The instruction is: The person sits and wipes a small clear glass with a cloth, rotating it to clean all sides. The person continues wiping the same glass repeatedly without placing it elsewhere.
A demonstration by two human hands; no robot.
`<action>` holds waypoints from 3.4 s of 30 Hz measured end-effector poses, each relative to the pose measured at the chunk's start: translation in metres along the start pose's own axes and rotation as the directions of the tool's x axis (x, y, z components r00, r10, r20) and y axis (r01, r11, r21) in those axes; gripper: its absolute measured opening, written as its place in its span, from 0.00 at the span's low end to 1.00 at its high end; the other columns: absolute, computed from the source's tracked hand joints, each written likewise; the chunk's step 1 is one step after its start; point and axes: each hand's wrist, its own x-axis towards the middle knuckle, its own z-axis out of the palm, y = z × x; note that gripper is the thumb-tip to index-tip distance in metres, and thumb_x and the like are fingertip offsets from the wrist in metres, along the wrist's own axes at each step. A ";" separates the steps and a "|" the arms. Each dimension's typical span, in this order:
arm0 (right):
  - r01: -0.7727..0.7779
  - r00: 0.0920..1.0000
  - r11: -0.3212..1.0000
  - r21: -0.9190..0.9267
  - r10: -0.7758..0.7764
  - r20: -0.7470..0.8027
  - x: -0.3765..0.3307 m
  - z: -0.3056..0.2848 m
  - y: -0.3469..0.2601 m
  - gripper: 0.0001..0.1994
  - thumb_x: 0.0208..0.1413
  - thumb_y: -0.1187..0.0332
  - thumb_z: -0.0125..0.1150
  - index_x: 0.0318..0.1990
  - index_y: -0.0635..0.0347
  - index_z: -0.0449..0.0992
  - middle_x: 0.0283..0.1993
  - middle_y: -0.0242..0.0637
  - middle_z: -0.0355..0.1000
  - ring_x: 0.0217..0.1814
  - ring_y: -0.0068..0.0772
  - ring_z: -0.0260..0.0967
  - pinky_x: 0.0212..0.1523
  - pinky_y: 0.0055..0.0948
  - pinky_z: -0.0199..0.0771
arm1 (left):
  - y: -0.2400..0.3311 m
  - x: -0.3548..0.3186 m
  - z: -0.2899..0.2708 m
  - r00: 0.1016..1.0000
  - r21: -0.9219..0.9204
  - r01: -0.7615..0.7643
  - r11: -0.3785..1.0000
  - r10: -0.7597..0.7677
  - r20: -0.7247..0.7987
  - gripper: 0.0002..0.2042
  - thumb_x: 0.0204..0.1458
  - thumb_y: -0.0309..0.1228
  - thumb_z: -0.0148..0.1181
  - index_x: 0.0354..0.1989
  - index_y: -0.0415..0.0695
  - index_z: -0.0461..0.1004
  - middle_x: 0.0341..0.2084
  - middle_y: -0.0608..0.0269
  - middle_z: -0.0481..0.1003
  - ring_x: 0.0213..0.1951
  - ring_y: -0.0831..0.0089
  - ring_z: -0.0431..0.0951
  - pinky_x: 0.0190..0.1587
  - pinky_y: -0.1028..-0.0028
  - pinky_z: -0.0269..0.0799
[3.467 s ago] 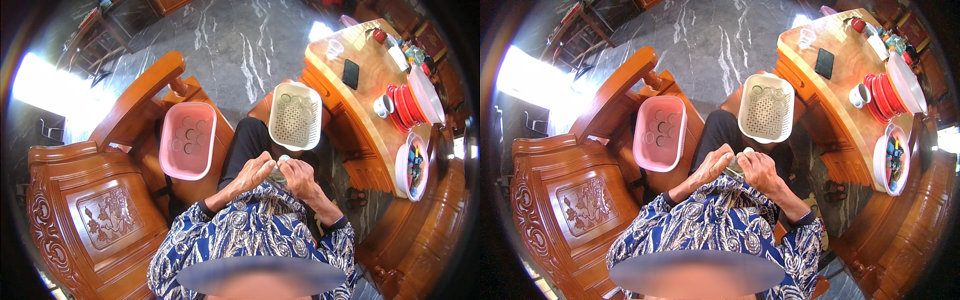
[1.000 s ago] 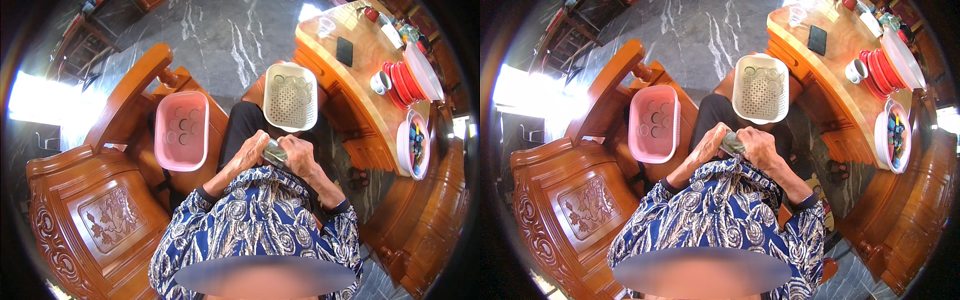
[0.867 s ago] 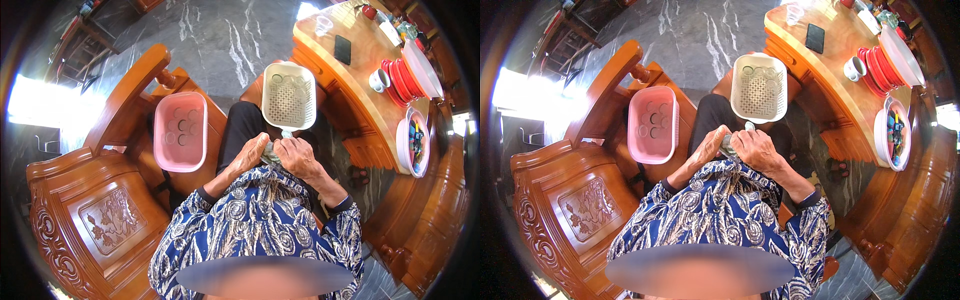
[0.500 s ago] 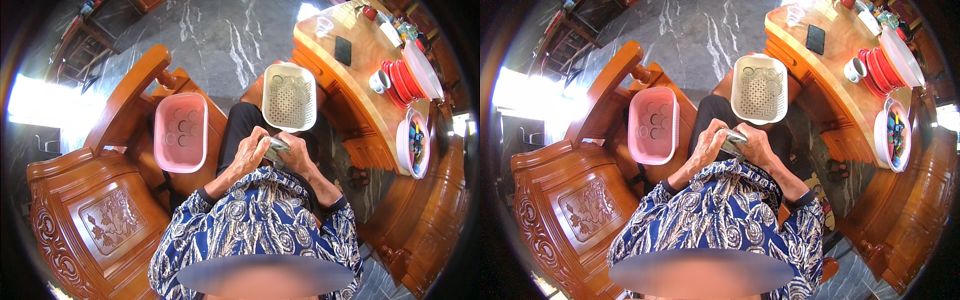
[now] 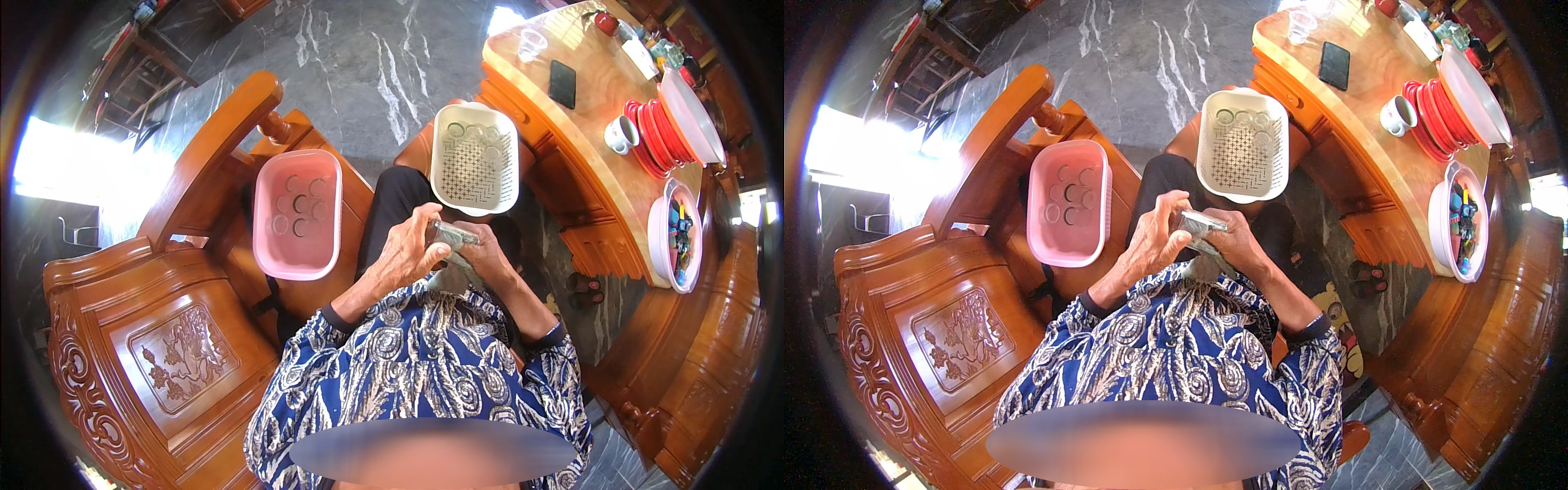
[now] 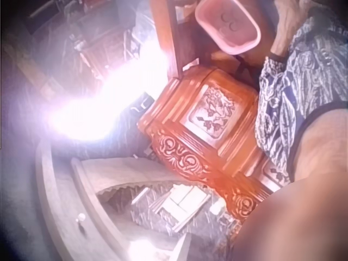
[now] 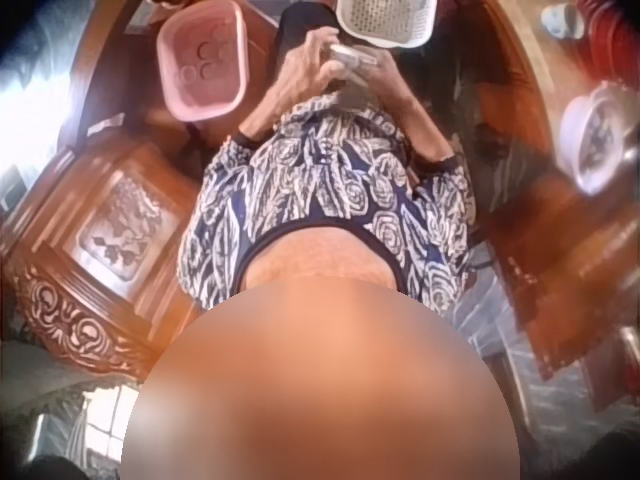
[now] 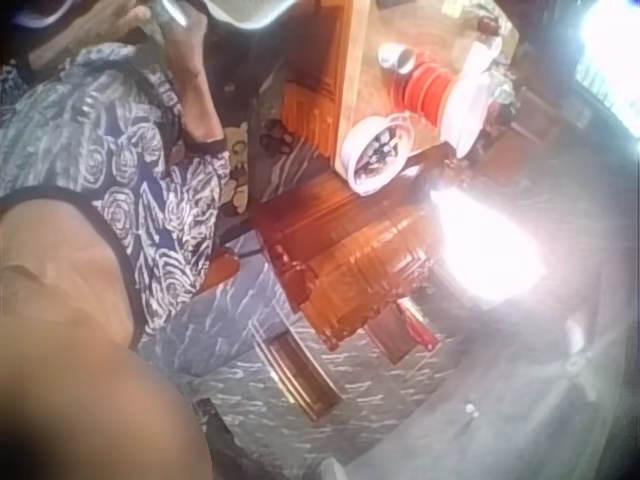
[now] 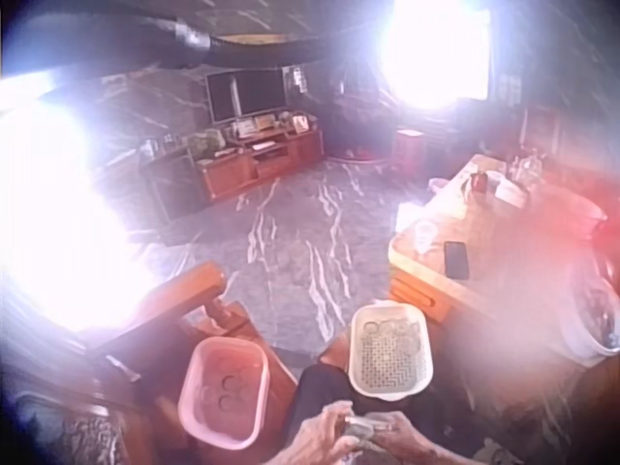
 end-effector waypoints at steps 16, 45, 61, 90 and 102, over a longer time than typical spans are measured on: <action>0.389 0.744 0.120 -0.913 -0.625 0.235 -0.005 0.000 -0.032 0.12 0.44 0.72 0.60 0.38 0.60 0.71 0.34 0.39 0.72 0.35 0.37 0.74 0.31 0.32 0.73 | -0.013 -0.006 0.006 0.897 -0.274 0.436 0.858 -0.389 0.209 0.31 0.61 0.59 0.31 0.35 0.40 0.67 0.23 0.52 0.68 0.25 0.60 0.69 0.34 0.65 0.66; -0.142 0.988 0.983 0.116 0.148 -0.042 -0.008 0.006 -0.018 0.09 0.54 0.73 0.59 0.42 0.65 0.75 0.27 0.31 0.73 0.28 0.23 0.72 0.29 0.22 0.71 | -0.004 0.008 -0.014 0.975 -0.077 0.174 0.982 -0.182 -0.124 0.16 0.62 0.40 0.39 0.38 0.40 0.70 0.18 0.56 0.69 0.22 0.62 0.73 0.28 0.68 0.68; 0.370 0.701 0.288 -0.883 -0.710 0.063 0.001 0.003 -0.037 0.16 0.42 0.68 0.63 0.41 0.61 0.71 0.30 0.38 0.69 0.32 0.42 0.73 0.31 0.34 0.72 | 0.000 -0.005 0.008 0.946 -0.241 0.324 0.915 -0.316 0.075 0.20 0.62 0.45 0.38 0.39 0.38 0.68 0.28 0.48 0.71 0.31 0.52 0.75 0.35 0.65 0.69; 0.428 0.701 0.118 -0.896 -0.669 0.247 -0.013 0.000 -0.032 0.09 0.43 0.74 0.61 0.34 0.62 0.72 0.28 0.36 0.68 0.29 0.33 0.71 0.28 0.29 0.70 | -0.008 -0.011 0.011 0.852 -0.374 0.521 0.767 -0.438 0.287 0.31 0.60 0.61 0.33 0.36 0.41 0.67 0.23 0.64 0.67 0.25 0.77 0.64 0.27 0.75 0.60; 0.341 0.836 0.641 -0.687 -0.541 -0.090 0.002 0.004 -0.020 0.10 0.42 0.70 0.63 0.33 0.62 0.72 0.30 0.41 0.72 0.31 0.43 0.73 0.31 0.34 0.72 | 0.004 -0.005 0.009 0.996 -0.067 0.074 0.995 -0.076 -0.037 0.21 0.61 0.46 0.38 0.38 0.38 0.66 0.30 0.46 0.69 0.28 0.50 0.73 0.32 0.60 0.70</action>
